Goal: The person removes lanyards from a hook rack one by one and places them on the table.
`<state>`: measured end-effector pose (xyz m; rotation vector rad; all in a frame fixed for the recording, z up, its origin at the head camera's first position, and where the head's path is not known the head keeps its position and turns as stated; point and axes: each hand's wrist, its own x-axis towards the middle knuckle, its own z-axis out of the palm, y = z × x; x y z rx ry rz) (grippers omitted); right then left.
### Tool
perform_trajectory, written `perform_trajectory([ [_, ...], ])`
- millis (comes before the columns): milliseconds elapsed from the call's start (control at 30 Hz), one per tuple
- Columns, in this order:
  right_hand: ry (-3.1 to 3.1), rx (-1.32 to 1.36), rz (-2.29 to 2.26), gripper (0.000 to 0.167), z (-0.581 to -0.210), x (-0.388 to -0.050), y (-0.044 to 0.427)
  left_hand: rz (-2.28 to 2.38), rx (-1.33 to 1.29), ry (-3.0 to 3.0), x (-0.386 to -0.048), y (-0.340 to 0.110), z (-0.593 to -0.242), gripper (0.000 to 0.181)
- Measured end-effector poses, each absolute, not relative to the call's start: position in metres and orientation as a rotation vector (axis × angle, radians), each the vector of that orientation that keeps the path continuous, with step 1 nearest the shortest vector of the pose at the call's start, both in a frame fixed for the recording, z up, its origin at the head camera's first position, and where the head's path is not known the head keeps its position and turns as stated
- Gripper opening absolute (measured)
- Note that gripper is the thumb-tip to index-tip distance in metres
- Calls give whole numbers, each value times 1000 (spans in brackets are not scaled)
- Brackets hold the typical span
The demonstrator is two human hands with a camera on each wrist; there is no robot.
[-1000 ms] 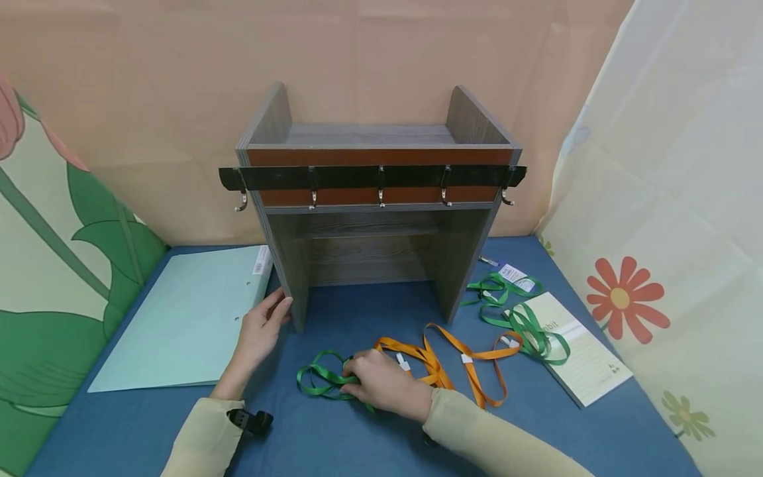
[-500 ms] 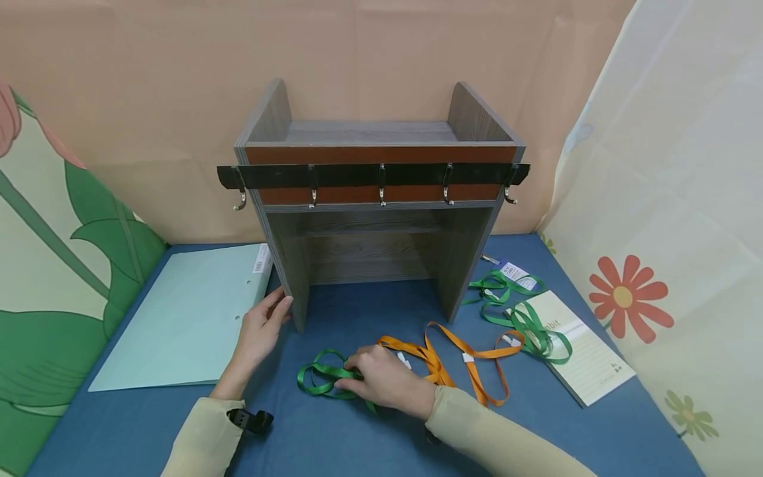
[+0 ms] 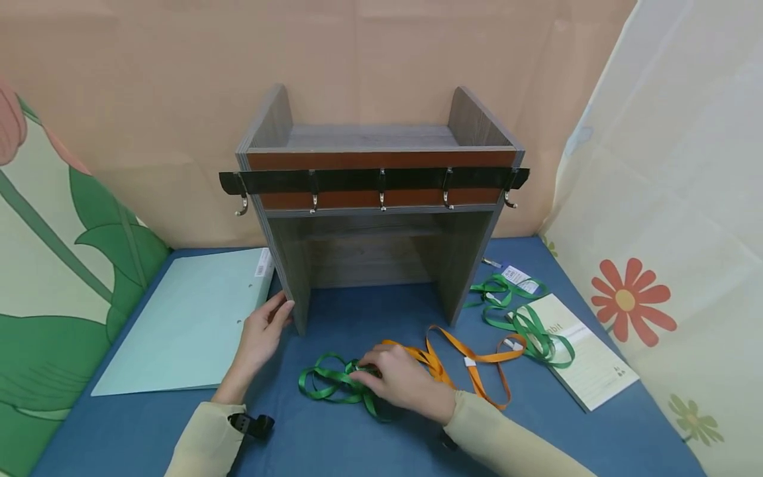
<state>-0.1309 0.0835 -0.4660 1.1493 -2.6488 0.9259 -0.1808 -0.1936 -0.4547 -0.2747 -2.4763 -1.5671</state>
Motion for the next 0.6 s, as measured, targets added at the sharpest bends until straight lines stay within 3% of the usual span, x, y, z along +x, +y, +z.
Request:
perform_trajectory([
  [167,-2645,1095,977,13,-456,-131,109,-1556,-282,-2471,-181,-194,-457,49],
  [600,-2739,763,780,28,-446,-135,186,-1334,-286,-2502,-171,-200,-454,48],
])
